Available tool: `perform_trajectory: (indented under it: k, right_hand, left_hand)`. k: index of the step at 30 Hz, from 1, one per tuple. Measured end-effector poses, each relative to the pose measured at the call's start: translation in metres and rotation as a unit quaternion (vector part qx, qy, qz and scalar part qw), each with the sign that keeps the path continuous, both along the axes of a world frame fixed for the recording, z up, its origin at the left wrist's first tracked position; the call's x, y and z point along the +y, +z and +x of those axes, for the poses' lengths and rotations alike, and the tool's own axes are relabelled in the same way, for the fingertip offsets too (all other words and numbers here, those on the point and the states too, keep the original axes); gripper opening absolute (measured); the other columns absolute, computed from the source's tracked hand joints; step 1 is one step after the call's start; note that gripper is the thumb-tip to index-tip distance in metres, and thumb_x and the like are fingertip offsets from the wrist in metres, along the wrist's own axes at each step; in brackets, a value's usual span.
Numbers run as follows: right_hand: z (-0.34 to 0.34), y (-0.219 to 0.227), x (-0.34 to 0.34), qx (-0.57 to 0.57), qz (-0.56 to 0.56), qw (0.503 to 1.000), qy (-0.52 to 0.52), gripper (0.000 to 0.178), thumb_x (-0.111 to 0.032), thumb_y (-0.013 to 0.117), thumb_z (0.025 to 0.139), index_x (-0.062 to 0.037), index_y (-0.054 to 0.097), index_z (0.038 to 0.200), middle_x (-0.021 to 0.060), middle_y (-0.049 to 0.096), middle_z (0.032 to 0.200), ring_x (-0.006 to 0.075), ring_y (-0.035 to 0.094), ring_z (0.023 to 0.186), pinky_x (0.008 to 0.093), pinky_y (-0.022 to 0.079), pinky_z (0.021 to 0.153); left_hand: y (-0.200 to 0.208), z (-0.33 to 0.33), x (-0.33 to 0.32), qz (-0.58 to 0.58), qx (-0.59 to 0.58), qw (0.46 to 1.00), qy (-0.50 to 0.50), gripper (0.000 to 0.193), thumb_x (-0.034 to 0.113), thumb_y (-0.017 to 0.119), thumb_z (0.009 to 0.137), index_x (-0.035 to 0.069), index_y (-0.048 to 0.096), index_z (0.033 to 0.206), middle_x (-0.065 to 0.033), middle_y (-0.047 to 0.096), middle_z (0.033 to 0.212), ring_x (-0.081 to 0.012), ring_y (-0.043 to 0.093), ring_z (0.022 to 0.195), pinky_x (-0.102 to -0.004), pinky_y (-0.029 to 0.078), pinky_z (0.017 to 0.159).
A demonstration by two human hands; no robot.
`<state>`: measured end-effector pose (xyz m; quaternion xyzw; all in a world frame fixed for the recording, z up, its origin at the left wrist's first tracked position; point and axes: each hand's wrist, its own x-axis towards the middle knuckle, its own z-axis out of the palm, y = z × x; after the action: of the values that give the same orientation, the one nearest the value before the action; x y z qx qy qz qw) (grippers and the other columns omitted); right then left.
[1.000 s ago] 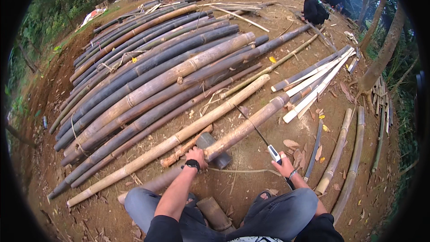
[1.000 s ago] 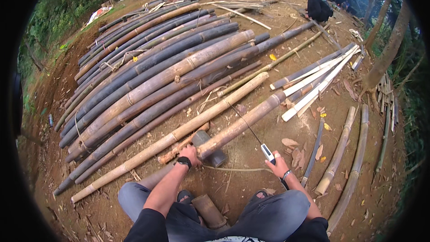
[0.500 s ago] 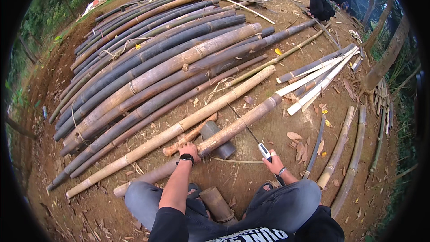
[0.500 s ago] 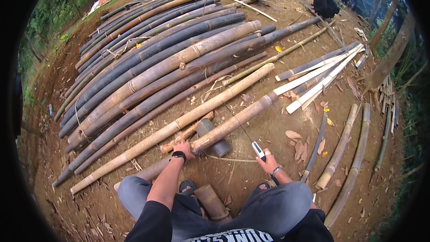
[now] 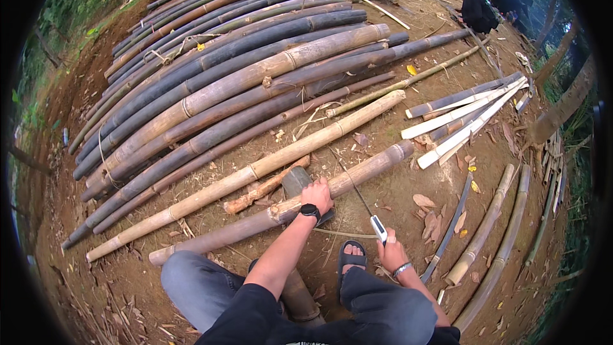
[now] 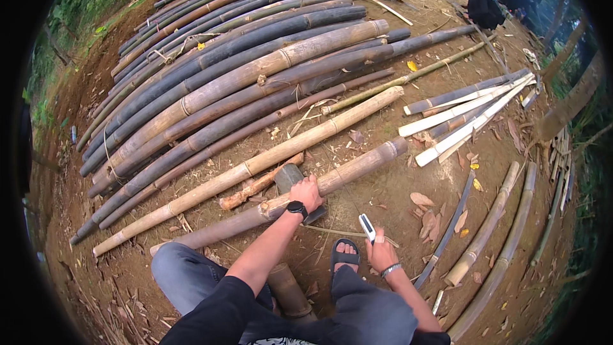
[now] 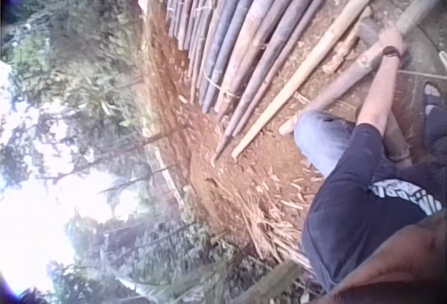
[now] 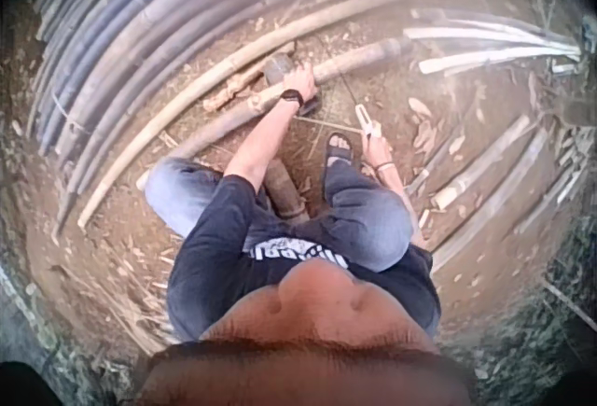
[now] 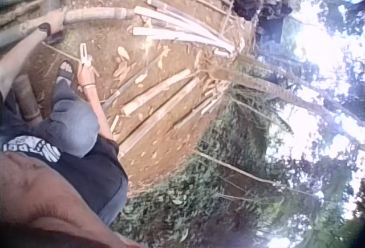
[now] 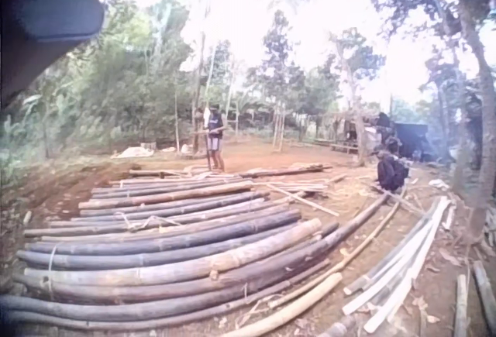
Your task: The person saws through a bamboo pole using a handheld saw, eventually cutting a piece off and setting it aside, then moves other bamboo poles around.
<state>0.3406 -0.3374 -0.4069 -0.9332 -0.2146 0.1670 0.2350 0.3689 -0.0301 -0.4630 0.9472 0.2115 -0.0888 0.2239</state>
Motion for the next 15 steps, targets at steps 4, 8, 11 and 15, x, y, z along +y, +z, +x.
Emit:
perform_trajectory:
  k: [4,8,11,15]
  right_hand:
    - [-0.008,0.007,-0.011,-0.007,-0.028,0.999,0.016,0.043,-0.022,0.057,0.095,0.0011,0.037,0.125,0.0336,0.064,0.08,0.053,0.063,0.074,0.0606,0.05,0.066]
    - [0.043,0.015,0.025,0.007,-0.091,0.995,0.041,0.031,-0.02,0.055,0.097,0.0031,0.039,0.109,0.0328,0.064,0.077,0.0518,0.064,0.073,0.0573,0.052,0.063]
    - [0.023,0.048,0.019,0.034,-0.113,0.992,0.053,0.031,-0.019,0.054,0.097,0.0043,0.039,0.11,0.0332,0.063,0.076,0.0517,0.064,0.074,0.0578,0.052,0.064]
    - [0.037,0.036,0.022,0.036,-0.074,0.996,0.017,0.035,-0.021,0.055,0.097,0.0037,0.037,0.114,0.0365,0.062,0.077,0.0547,0.062,0.076,0.0609,0.05,0.066]
  left_hand:
    - [0.006,0.001,0.0,0.01,-0.04,0.999,-0.004,0.054,0.032,0.081,0.069,-0.001,0.057,0.104,-0.0227,0.07,0.102,-0.0344,0.071,0.094,-0.0429,0.057,0.081]
    - [0.011,0.008,-0.023,0.01,-0.064,0.998,-0.027,0.048,0.027,0.081,0.07,-0.001,0.057,0.101,-0.0218,0.07,0.097,-0.0348,0.071,0.092,-0.0418,0.059,0.079]
    - [0.002,0.008,0.0,0.015,-0.057,0.998,-0.019,0.047,0.026,0.08,0.071,-0.001,0.056,0.101,-0.0216,0.07,0.097,-0.0342,0.071,0.09,-0.0418,0.058,0.078]
    - [0.009,0.011,-0.022,0.016,-0.066,0.997,-0.024,0.054,0.029,0.082,0.068,-0.001,0.056,0.104,-0.0215,0.07,0.1,-0.0352,0.07,0.094,-0.0428,0.058,0.079]
